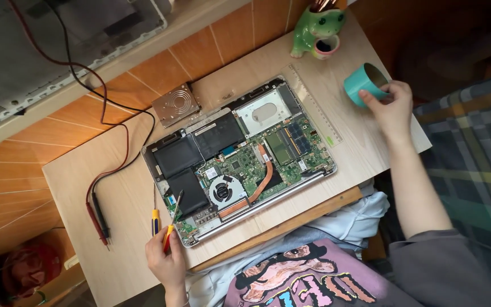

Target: Disassembling a laptop to access internal components.

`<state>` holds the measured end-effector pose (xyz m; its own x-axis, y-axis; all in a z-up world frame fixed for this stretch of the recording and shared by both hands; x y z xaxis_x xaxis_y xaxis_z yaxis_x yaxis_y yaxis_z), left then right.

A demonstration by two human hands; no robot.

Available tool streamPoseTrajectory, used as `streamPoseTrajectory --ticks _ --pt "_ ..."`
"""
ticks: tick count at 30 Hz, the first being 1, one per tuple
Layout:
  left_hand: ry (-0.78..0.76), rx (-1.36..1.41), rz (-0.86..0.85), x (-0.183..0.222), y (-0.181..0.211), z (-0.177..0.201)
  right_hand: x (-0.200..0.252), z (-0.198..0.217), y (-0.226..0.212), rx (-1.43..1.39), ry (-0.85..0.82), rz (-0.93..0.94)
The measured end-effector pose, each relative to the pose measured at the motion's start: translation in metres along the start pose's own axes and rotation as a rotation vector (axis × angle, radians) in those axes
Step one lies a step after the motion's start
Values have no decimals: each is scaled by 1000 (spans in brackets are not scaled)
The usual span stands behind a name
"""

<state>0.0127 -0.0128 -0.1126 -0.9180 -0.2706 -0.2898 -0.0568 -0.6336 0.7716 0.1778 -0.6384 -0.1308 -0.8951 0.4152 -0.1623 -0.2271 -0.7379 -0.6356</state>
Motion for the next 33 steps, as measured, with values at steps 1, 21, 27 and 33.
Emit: streamPoseTrajectory --ticks 1,21,27,33 --pt "-2 1 -2 0 0 0 8 -2 -9 0 2 -2" --pt "-10 -25 -23 0 0 0 16 28 -67 129 -323 401" --pt "-9 1 17 -2 0 0 34 29 -100 317 -322 199" --pt "-1 15 -14 -4 6 1 28 34 -119 583 -138 578"
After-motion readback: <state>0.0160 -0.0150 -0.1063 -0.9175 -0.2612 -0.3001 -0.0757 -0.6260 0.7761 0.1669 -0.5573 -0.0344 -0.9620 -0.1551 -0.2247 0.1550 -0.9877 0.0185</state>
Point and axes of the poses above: each hand's wrist, its own x-axis away from the middle knuckle, its own z-axis out of the back of the hand, y = z × x, the point moved 4 cm from there along -x, towards the middle knuckle, and after that the axes turned 14 degrees about x, right-handed, at the moved point
